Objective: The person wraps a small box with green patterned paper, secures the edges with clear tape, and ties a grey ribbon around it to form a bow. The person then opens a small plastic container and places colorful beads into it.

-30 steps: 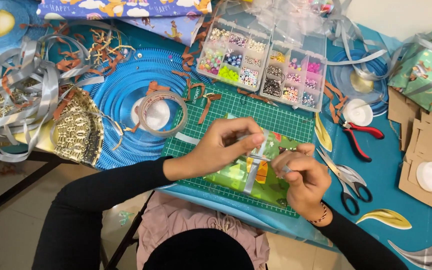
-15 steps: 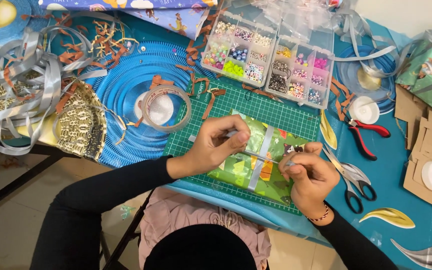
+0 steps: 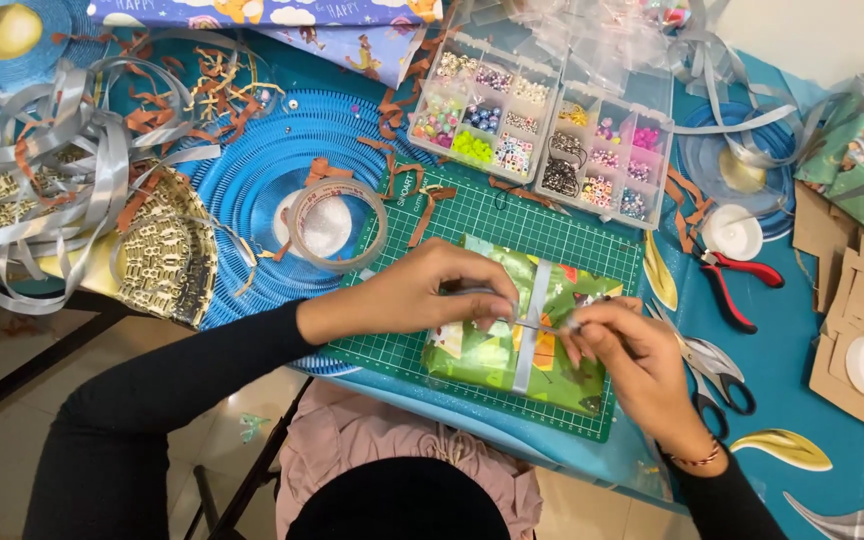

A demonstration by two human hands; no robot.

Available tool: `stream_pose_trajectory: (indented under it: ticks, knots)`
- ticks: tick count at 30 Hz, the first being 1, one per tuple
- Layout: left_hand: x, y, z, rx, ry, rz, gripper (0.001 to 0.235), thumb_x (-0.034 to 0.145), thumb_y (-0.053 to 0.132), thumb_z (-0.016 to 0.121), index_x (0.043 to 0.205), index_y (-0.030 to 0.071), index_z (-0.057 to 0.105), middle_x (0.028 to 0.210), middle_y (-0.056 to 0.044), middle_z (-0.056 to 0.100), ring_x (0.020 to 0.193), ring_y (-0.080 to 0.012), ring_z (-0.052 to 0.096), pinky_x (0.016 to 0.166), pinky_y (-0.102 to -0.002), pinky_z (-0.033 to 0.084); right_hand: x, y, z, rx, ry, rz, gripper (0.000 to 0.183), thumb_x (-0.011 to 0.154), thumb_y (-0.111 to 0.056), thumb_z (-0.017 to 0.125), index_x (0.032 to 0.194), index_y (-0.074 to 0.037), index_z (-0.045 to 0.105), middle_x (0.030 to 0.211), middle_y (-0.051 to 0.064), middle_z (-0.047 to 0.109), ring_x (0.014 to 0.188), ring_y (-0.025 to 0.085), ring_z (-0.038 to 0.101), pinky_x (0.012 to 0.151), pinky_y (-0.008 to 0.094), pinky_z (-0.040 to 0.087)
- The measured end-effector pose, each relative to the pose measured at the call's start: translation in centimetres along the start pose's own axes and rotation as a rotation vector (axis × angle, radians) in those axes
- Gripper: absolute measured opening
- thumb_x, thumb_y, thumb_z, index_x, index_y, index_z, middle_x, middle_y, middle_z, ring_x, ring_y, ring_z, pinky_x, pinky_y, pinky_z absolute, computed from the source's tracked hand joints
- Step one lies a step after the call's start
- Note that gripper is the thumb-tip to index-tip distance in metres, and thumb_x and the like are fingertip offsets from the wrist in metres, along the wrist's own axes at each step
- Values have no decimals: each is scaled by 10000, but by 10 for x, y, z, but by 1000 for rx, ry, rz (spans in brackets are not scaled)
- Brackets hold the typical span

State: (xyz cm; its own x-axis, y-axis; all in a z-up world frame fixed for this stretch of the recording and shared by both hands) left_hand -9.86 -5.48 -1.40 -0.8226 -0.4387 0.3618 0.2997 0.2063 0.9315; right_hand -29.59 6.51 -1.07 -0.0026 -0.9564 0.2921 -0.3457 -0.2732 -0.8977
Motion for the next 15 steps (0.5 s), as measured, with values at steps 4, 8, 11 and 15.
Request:
stream_pose_trajectory:
  ticks: [4,8,11,15]
  knots:
    - [6,5,3,-37,-153,-59,116,1006,77,670,1060,107,768,856,-80,796,675,-128,698,593,-254,522,0,-4,-5,-78,-90,-52,205,972,39,578,1131,58,707,721,114,732,673,179,654,795,379,508]
    - [8,0,3,-136,-175,-180,144,943,94,751,1080,92,797,852,-94,816,674,-128,757,554,-206,540,6,-8,1,-140,-93,-67,186,872,-25,733,1039,-45,813,634,26,778,518,111,640,667,276,498]
    - [8,-8,4,-148,-150,-197,160,916,104,787,1074,88,801,804,-105,805,620,-136,749,499,-190,527,15,-13,3,-145,-98,-84,179,912,-29,701,1058,-60,801,625,26,772,480,112,607,600,264,489]
    - [8,-3,2,-168,-113,-186,233,969,83,717,1199,62,748,907,-137,812,690,-148,752,543,-214,542,11,-3,-3,-82,-150,-40,356,933,56,617,1279,10,691,764,133,794,633,177,707,610,312,534]
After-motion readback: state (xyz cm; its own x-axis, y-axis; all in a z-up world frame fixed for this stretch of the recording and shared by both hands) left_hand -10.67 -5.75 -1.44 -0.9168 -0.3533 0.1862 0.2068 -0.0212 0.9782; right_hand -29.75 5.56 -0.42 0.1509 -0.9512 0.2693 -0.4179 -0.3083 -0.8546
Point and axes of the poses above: each hand's wrist, its own x-axis towards the middle knuckle, its own z-axis out of the palm, y = z × x, the point moved 5 cm from there along x, towards the middle knuckle
